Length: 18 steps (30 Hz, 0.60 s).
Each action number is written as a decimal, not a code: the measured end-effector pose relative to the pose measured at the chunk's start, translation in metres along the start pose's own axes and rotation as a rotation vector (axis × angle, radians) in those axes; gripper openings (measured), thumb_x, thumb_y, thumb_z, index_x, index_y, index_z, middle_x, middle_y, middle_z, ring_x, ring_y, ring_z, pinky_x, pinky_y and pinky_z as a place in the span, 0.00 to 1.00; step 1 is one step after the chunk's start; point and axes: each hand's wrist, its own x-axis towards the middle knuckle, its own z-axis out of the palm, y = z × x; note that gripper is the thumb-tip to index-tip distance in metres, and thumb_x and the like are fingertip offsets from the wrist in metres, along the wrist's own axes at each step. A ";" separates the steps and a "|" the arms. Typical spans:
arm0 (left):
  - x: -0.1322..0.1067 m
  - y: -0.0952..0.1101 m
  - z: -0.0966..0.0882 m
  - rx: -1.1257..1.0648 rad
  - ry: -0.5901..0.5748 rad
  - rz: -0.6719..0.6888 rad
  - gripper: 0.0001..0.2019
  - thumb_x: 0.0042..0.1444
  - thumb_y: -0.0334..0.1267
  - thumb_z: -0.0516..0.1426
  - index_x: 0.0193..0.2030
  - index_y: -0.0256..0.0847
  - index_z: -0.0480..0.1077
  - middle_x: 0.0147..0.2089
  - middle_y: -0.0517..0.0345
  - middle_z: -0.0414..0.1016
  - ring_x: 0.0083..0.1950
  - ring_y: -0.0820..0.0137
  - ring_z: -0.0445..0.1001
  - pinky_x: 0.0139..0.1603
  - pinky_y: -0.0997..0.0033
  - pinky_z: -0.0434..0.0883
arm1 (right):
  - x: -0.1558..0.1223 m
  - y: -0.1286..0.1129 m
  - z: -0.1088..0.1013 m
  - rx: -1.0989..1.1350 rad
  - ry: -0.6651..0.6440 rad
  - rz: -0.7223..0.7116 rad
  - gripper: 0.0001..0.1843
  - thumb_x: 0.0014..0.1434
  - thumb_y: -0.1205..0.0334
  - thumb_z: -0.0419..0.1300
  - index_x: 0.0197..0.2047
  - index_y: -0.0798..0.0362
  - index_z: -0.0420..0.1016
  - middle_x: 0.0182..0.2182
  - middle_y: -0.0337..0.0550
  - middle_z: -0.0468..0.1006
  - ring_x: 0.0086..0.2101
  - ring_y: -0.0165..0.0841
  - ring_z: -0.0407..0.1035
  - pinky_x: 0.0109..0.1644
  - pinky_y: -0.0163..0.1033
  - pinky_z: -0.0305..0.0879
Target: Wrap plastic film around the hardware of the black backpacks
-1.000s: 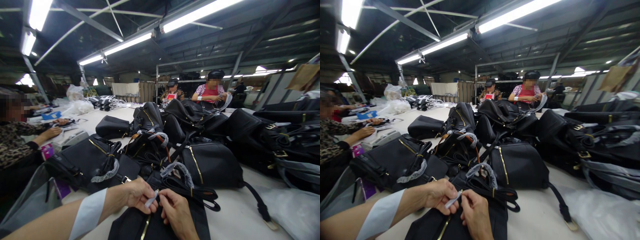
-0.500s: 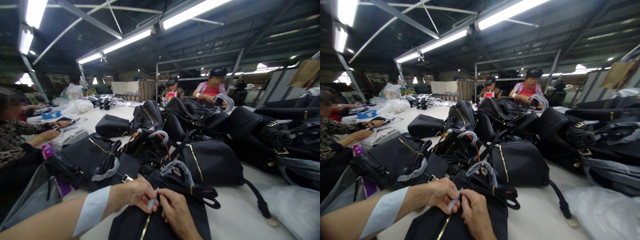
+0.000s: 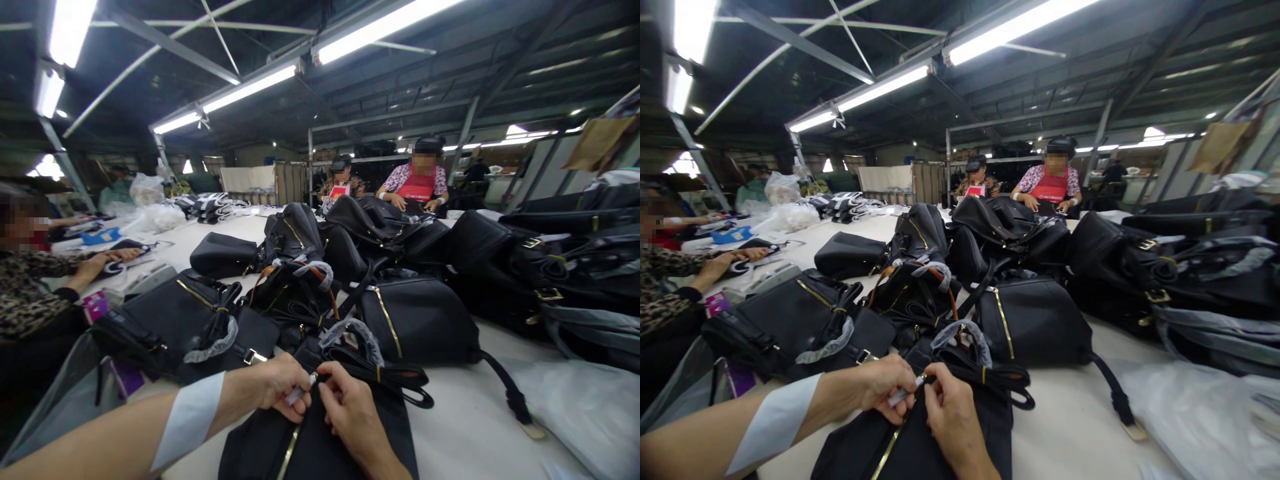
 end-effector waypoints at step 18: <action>-0.004 -0.003 -0.002 -0.114 -0.057 -0.005 0.13 0.42 0.47 0.63 0.23 0.39 0.70 0.19 0.60 0.72 0.19 0.77 0.69 0.17 0.85 0.64 | -0.001 -0.014 -0.005 -0.563 0.049 -0.199 0.11 0.57 0.67 0.59 0.39 0.47 0.81 0.33 0.40 0.82 0.34 0.34 0.77 0.33 0.33 0.64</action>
